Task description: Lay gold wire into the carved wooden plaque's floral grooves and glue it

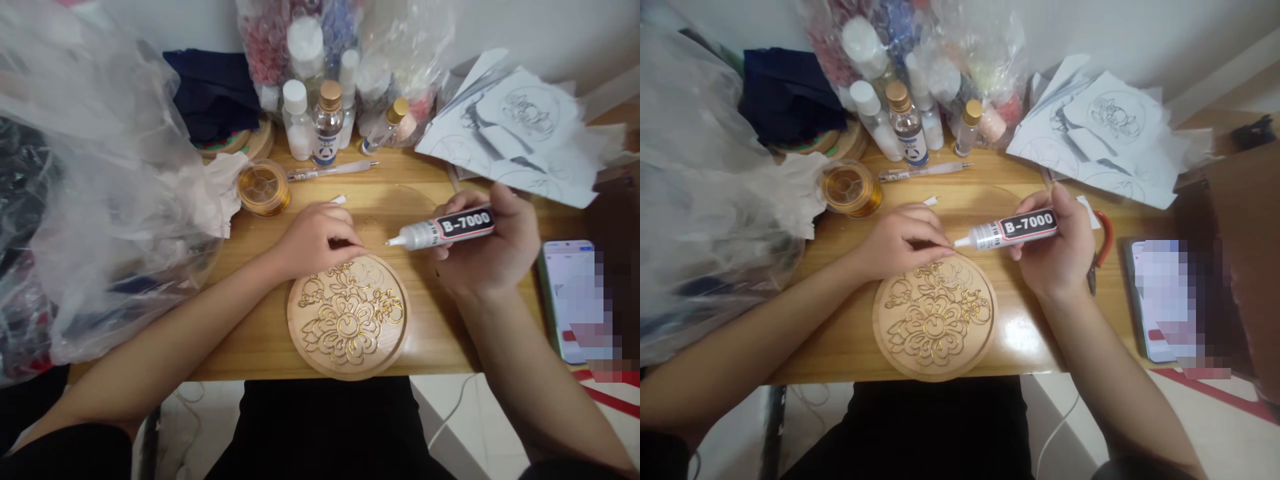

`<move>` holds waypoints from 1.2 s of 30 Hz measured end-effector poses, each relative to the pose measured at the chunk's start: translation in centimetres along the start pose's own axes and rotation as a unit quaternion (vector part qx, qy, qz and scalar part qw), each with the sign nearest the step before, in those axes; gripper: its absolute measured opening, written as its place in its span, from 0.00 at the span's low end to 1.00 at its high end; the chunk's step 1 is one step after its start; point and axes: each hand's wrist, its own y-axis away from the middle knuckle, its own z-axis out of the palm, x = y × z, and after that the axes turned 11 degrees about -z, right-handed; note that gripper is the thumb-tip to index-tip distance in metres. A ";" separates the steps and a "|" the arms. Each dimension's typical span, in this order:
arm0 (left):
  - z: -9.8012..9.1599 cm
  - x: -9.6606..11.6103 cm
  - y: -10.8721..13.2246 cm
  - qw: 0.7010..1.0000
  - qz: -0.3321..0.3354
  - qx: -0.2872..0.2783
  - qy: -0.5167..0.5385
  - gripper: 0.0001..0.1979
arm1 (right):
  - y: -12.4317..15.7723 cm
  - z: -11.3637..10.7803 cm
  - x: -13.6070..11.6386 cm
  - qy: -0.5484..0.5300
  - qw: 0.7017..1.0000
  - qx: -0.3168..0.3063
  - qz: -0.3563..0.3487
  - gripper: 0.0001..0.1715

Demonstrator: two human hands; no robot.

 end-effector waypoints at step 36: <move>-0.1 0.2 0.0 0.997 -0.056 -0.032 -0.053 0.05 | 3.1 0.8 1.4 0.163 0.975 -0.047 -0.145 0.10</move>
